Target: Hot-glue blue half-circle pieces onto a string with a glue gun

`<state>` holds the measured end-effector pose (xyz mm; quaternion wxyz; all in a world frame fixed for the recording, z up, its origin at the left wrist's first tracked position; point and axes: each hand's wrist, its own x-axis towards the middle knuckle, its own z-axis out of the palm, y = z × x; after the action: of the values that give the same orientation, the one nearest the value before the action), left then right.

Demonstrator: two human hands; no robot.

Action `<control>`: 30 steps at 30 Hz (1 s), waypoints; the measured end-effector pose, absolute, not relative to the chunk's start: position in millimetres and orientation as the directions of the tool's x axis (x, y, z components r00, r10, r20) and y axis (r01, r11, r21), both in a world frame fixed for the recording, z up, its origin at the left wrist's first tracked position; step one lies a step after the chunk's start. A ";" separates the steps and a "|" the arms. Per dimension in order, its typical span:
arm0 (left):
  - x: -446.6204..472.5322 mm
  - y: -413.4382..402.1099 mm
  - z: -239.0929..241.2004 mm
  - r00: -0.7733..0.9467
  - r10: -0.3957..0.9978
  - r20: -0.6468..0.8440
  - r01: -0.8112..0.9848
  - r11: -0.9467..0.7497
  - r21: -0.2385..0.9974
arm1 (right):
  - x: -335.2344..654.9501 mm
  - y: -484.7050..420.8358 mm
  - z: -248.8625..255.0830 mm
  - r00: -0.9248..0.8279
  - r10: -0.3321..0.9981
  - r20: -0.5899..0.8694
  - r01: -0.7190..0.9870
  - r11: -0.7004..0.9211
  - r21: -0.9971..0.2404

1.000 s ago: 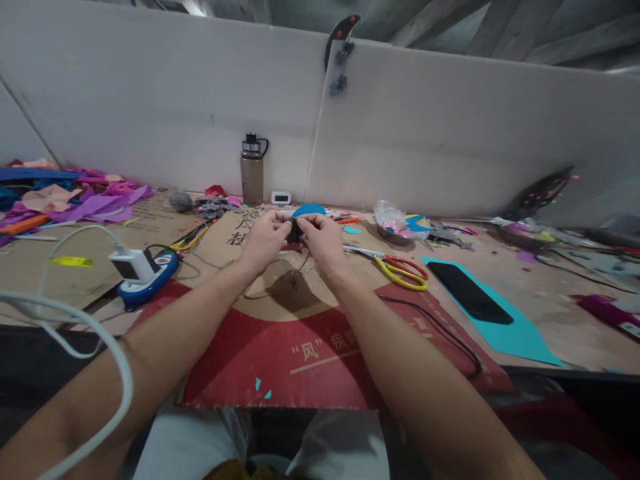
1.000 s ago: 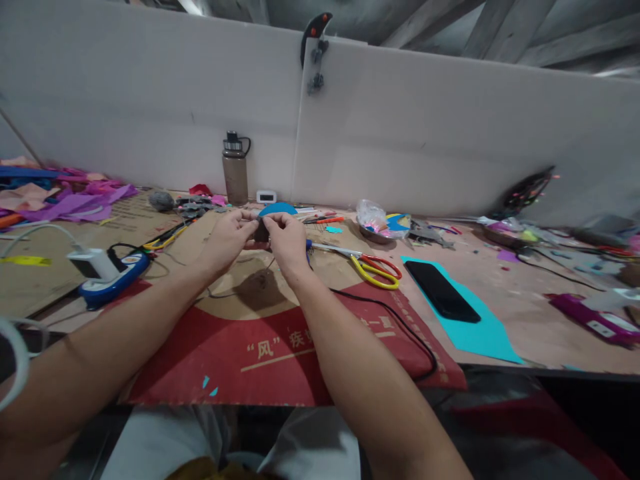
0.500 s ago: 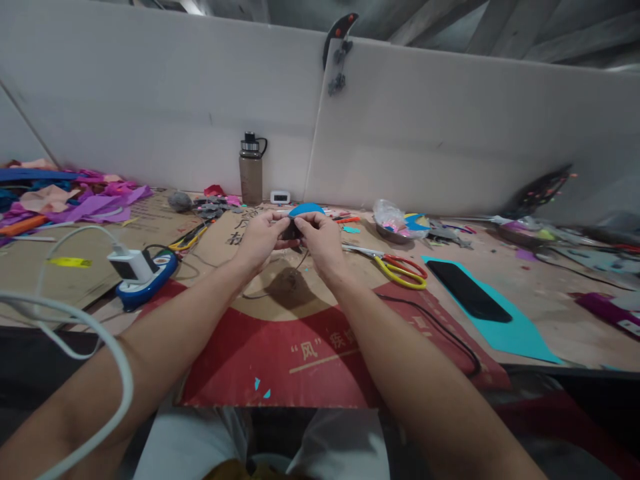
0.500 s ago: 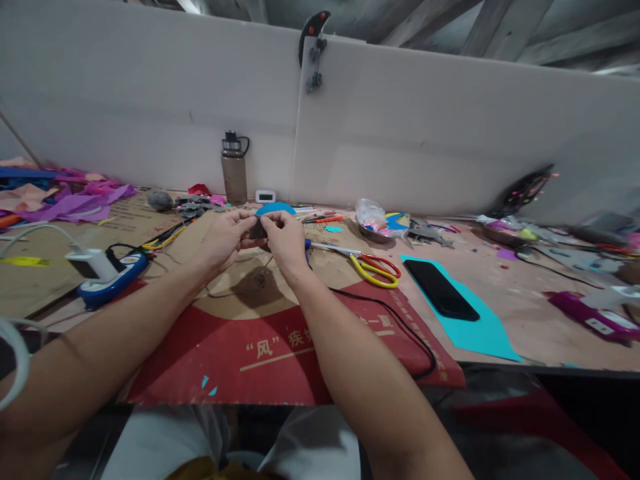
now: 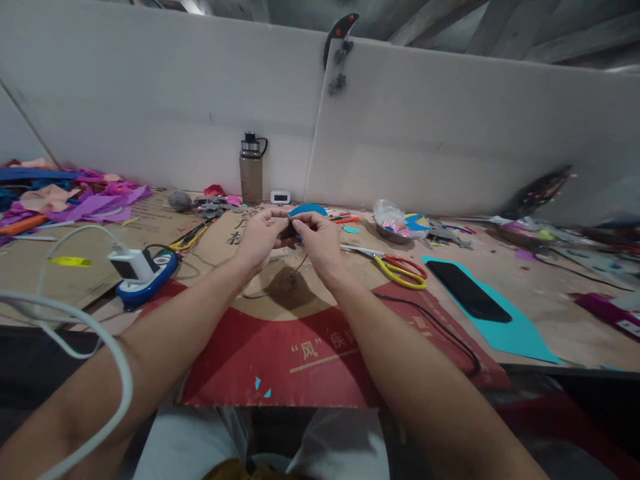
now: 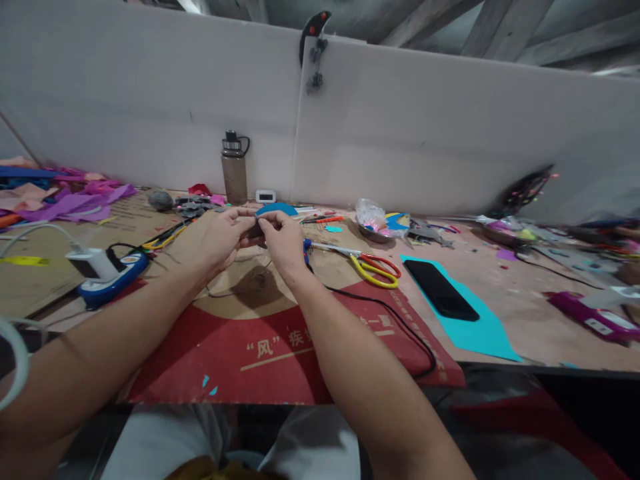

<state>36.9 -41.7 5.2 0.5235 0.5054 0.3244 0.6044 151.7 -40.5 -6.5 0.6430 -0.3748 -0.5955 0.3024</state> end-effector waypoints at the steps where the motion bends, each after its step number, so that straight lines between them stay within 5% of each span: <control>1: 36.7 -41.5 5.6 0.064 0.962 0.264 -0.316 -0.231 0.920 | 151.9 -40.7 -6.3 0.105 0.833 0.544 0.062 0.540 -0.839; 12: 34.0 -43.2 14.1 0.024 0.979 0.204 -0.347 -0.183 0.920 | 150.5 -47.0 -2.2 0.041 0.807 0.590 0.203 0.571 -0.795; 30: 16.7 -27.9 15.4 -0.091 0.959 0.268 -0.434 -0.280 0.856 | 143.8 -60.1 -4.8 -0.293 0.743 0.602 0.655 0.615 -0.440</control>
<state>16.7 -27.9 15.4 0.5175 0.4322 0.3036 0.6732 143.8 -60.1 -4.8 0.4048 -0.4355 -0.8022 0.0545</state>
